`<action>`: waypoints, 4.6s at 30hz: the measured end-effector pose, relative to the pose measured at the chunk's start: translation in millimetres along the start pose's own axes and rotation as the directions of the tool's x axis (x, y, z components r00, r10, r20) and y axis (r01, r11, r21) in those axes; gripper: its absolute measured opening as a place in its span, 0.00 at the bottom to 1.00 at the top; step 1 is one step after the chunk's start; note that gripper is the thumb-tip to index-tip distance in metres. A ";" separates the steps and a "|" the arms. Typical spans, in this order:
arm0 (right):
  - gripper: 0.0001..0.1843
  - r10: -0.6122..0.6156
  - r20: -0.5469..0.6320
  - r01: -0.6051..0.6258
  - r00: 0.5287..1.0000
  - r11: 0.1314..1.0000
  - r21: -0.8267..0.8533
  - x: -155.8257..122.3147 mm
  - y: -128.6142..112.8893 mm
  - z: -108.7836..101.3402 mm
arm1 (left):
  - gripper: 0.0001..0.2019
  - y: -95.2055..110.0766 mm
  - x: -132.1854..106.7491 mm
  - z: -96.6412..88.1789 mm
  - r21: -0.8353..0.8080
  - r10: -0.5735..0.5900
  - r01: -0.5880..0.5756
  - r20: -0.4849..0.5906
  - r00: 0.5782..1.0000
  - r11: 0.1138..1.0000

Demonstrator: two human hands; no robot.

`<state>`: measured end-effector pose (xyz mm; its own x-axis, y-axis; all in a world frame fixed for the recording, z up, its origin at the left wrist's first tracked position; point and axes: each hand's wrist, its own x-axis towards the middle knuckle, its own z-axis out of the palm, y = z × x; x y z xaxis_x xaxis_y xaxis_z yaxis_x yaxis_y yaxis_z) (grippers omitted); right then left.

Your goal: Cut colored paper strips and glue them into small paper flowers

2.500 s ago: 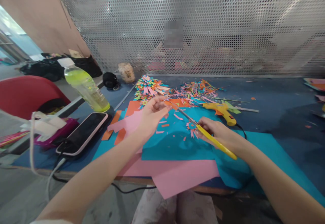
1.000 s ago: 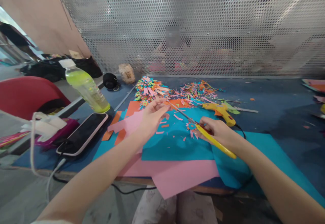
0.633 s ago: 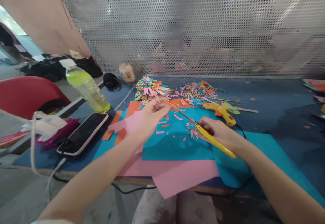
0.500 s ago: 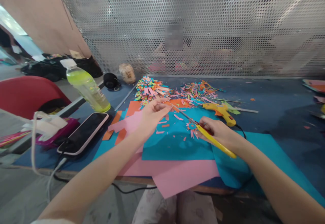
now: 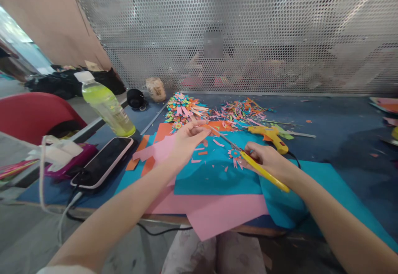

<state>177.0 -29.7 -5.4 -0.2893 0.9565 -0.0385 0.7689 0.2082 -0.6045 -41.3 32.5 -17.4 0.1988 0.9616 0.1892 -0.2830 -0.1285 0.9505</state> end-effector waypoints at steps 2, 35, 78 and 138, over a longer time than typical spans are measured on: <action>0.15 -0.005 -0.014 0.005 1.000 1.000 -0.015 0.1 0.3 -0.2 | 0.16 0.7 0.1 0.1 0.002 -0.002 0.002 0.002 1.000 1.000; 0.18 -0.011 -0.010 0.011 1.000 1.000 -0.010 -0.5 0.6 1.2 | 0.31 -0.3 -3.8 5.9 0.026 -0.120 0.121 -0.023 0.992 0.992; 0.23 0.204 -0.306 -0.300 0.930 0.902 -0.311 13.1 26.9 -0.8 | 0.17 -8.4 6.5 -2.4 0.288 -0.093 0.066 0.082 0.992 0.955; 0.20 0.170 -0.358 -0.295 0.918 0.896 -0.333 15.2 29.9 1.8 | 0.12 17.0 -8.3 -10.9 0.762 -0.113 -0.642 0.633 0.765 -0.078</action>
<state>194.5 -9.4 -25.5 0.0691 0.9868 0.1464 0.9637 -0.0281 -0.2655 -57.9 24.9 -5.5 0.7785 0.5970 0.1937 0.6097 -0.7926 -0.0073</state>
